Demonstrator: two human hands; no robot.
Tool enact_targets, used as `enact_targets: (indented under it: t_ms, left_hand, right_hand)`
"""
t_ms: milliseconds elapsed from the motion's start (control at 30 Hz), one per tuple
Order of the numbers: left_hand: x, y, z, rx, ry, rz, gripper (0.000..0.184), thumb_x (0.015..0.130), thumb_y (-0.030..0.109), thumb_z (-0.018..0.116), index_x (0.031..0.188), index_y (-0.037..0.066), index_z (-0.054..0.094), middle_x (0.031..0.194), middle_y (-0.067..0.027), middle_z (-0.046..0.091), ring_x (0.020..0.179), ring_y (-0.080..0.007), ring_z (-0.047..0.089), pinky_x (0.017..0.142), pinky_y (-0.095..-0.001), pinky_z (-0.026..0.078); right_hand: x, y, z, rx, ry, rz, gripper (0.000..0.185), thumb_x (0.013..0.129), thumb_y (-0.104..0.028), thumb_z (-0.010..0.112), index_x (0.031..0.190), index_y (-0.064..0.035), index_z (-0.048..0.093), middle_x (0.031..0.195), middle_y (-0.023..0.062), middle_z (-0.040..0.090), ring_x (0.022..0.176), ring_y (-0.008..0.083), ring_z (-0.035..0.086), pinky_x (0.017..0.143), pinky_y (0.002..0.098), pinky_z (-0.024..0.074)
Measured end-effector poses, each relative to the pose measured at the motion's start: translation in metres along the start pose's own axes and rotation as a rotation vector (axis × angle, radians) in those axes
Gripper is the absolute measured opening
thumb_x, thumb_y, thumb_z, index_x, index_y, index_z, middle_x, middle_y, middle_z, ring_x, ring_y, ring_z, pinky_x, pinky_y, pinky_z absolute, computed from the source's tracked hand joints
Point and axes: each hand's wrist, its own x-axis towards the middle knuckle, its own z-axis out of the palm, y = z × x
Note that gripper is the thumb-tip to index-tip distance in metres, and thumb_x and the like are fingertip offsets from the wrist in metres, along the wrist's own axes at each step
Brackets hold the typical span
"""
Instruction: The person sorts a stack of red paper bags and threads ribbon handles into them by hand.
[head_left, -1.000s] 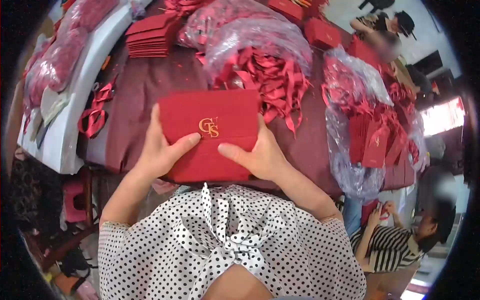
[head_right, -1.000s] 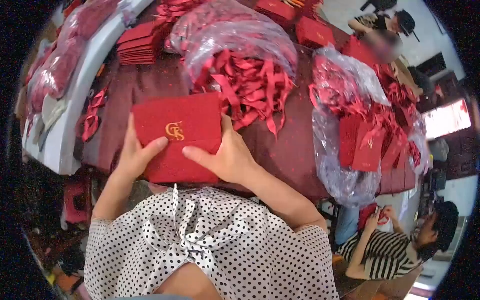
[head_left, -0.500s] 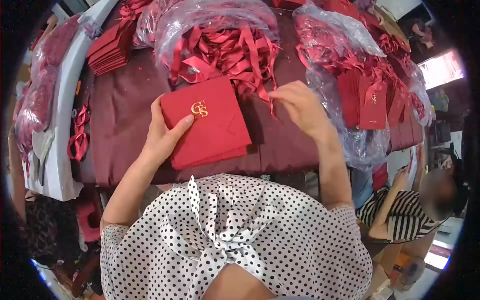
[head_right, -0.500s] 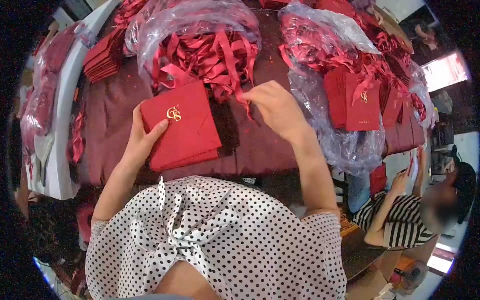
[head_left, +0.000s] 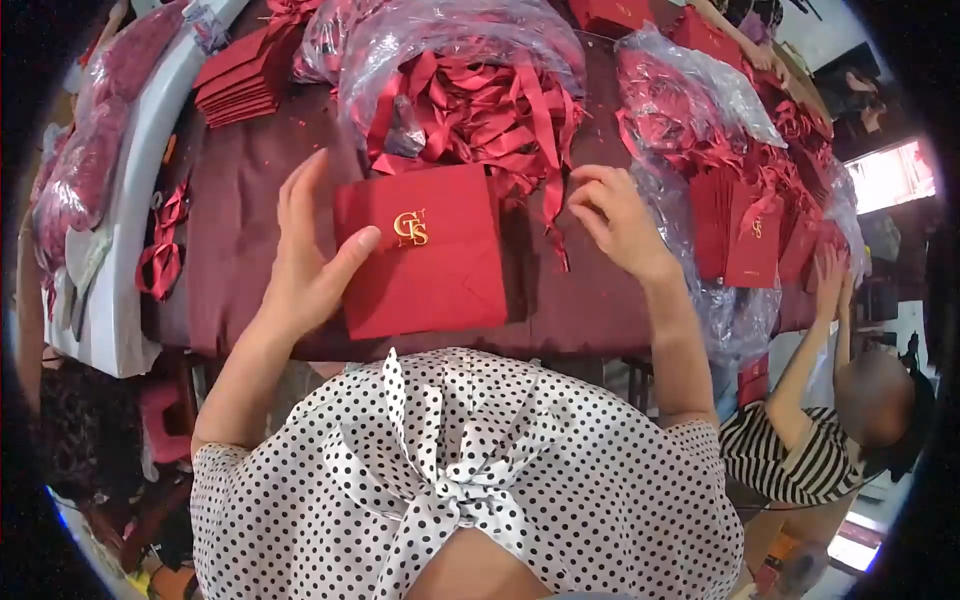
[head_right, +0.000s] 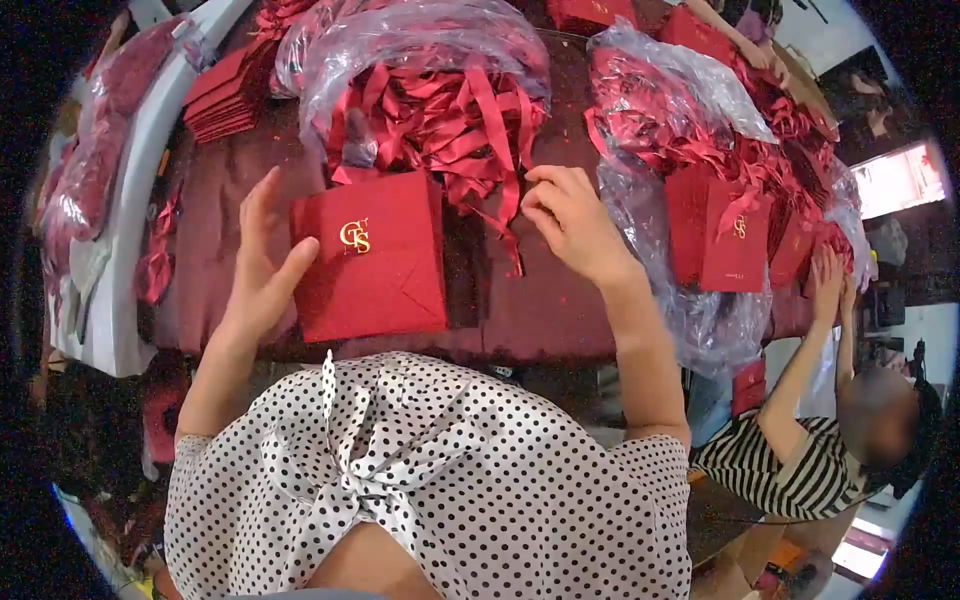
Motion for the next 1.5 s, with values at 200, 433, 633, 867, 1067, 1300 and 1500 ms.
enact_targets:
  t_ms: [200,433,633,867,1067,1300,1500]
  left_hand:
    - [0.035,0.038,-0.020,0.161,-0.127,0.442,0.050,0.077,0.016,0.071,0.121,0.002,0.050,0.126,-0.0187,0.044,0.121,-0.0336,0.042,0.102,-0.0399,0.035]
    - [0.077,0.050,0.030,0.506,-0.257,0.517,0.041,0.077,0.038,0.068,0.097,0.003,0.062,0.097,-0.0156,0.056,0.095,-0.0336,0.053,0.083,-0.0428,0.042]
    - [0.072,0.024,0.049,0.452,-0.244,0.516,0.039,0.075,0.038,0.069,0.088,0.003,0.061,0.094,-0.0134,0.054,0.094,-0.0303,0.053,0.076,-0.0422,0.044]
    - [0.072,0.015,0.052,0.313,-0.195,0.577,0.038,0.071,0.034,0.073,0.087,0.003,0.058,0.093,-0.0147,0.053,0.087,-0.0315,0.054,0.072,-0.0426,0.045]
    - [0.076,0.014,0.051,0.232,-0.223,0.504,0.042,0.069,0.033,0.077,0.080,0.002,0.052,0.074,-0.0149,0.055,0.074,-0.0328,0.057,0.068,-0.0413,0.045]
    - [0.084,0.006,0.039,0.031,-0.457,0.101,0.029,0.082,0.025,0.067,0.103,0.005,0.060,0.091,-0.0162,0.065,0.085,-0.0314,0.063,0.073,-0.0386,0.048]
    - [0.108,-0.001,0.017,-0.278,-0.565,0.231,0.011,0.084,0.006,0.058,0.093,0.000,0.061,0.085,-0.0080,0.064,0.084,-0.0115,0.056,0.074,-0.0305,0.047]
  right_hand:
    - [-0.008,-0.029,-0.024,-0.141,-0.105,-0.119,0.016,0.077,-0.008,0.057,0.090,-0.0104,0.065,0.104,0.0111,0.059,0.098,0.0295,0.055,0.083,0.0395,0.0456]
    - [-0.010,-0.017,0.001,-0.070,-0.244,-0.127,0.013,0.076,-0.013,0.064,0.089,-0.0109,0.064,0.090,0.0078,0.057,0.090,0.0265,0.055,0.077,0.0348,0.0464]
    - [-0.020,-0.007,-0.038,0.371,0.321,0.366,0.009,0.086,-0.009,0.062,0.093,-0.0040,0.065,0.108,0.0083,0.062,0.098,0.0165,0.058,0.082,0.0304,0.0476]
    - [0.023,-0.047,-0.141,0.851,1.016,0.088,0.011,0.094,-0.012,0.052,0.103,-0.0058,0.051,0.075,0.0072,0.061,0.061,0.0167,0.058,0.055,0.0264,0.0484]
    - [0.119,-0.075,-0.061,0.744,0.477,0.100,0.017,0.088,-0.004,0.055,0.104,-0.0030,0.060,0.087,0.0018,0.062,0.068,0.0047,0.052,0.058,0.0186,0.0429]
    - [0.110,-0.065,0.054,0.832,-0.166,0.196,0.018,0.090,-0.015,0.061,0.102,-0.0009,0.062,0.091,0.0034,0.065,0.084,0.0090,0.059,0.075,0.0257,0.0484]
    - [0.110,-0.079,0.042,0.585,-0.009,-0.036,0.013,0.085,-0.014,0.064,0.087,-0.0007,0.065,0.080,0.0048,0.064,0.077,0.0123,0.060,0.071,0.0280,0.0476]
